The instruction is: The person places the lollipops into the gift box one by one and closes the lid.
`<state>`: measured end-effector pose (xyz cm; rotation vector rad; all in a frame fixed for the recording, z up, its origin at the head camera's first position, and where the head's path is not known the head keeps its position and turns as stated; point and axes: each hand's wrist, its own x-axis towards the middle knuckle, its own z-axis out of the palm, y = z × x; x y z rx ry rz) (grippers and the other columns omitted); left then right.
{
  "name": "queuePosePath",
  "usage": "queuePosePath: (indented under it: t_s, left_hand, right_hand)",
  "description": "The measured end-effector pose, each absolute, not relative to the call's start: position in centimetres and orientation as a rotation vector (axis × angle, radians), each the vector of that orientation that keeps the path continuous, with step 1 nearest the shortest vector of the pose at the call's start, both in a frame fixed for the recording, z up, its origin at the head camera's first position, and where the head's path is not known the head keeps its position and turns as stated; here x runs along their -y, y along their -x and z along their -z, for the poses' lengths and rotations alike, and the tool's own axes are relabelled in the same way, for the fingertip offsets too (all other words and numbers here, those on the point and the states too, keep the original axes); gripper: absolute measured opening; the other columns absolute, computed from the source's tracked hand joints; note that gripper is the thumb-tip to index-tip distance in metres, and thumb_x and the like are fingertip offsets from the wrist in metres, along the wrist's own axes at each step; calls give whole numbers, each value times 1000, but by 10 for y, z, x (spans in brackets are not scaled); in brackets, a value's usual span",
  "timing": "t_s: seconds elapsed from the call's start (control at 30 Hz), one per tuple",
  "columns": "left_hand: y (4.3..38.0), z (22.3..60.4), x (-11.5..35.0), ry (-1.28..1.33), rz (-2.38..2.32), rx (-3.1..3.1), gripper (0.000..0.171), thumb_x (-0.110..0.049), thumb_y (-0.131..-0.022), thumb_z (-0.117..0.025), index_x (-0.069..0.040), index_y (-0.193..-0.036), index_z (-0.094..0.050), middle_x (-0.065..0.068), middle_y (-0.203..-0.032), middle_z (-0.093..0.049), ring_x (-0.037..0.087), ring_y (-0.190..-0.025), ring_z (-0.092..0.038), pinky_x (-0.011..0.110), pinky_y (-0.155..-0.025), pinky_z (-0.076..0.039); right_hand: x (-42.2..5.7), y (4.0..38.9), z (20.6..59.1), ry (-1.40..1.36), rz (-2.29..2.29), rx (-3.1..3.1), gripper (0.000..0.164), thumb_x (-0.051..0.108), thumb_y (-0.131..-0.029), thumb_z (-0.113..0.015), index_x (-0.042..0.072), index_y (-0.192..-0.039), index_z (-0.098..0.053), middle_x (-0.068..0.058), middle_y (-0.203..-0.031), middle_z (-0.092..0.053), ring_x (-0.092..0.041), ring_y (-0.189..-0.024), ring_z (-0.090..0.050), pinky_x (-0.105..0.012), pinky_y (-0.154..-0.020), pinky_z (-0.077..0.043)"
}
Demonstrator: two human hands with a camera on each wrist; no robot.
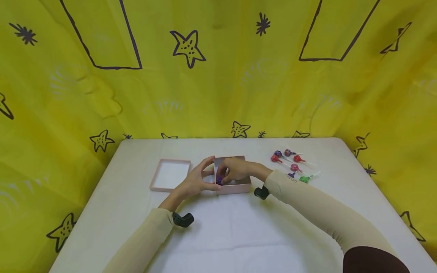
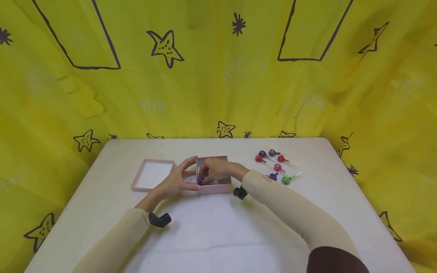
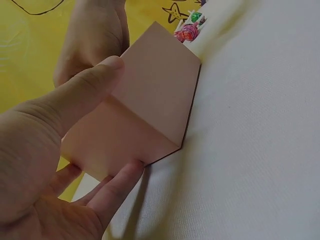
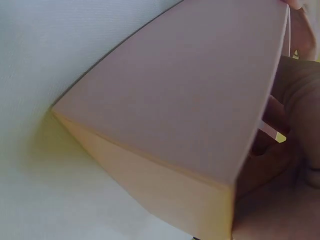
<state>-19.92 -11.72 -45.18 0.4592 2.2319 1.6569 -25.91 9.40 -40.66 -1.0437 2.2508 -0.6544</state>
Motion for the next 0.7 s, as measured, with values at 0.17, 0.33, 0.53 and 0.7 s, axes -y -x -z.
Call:
queuePosePath:
  t_s: [0.17,0.33,0.53,0.7]
  left_hand:
    - [200,454,117,-448,-1671,-2220,110,-16,-79,-91,-18,-165,-22,9,-169,-25,37,-144,-44,57,-111,-42]
    - [200,456,116,-449,-1680,-2214,110,-13,-79,-91,-17,-164,-22,8,-168,-26,36,-143,-44,56,-113,-40]
    - [198,451,114,-403,-1661,-2234,111,-14,-77,-93,-19,-164,-24,6,-168,-27,36,-143,-45,60,-116,-33]
    - [196,447,112,-368,-1651,-2261,113,-14,-74,-94,-19,-164,-26,5,-168,-28,37,-140,-49,59,-115,-35]
  right_hand:
    - [-102,259,400,1001,644,-2298,22,7,-93,-75,5,-115,-74,1,-98,-72,-15,-91,-67,-30,-86,-57]
    - [-117,257,385,998,626,-2340,23,10,-95,-74,6,-118,-74,2,-101,-72,-17,-92,-66,-30,-86,-57]
    - [-141,250,352,1032,663,-2394,24,10,-95,-73,5,-119,-74,1,-100,-73,-19,-93,-66,-30,-83,-58]
    - [-169,247,331,1047,674,-2479,23,11,-97,-72,7,-119,-74,0,-103,-74,-20,-95,-67,-33,-85,-59]
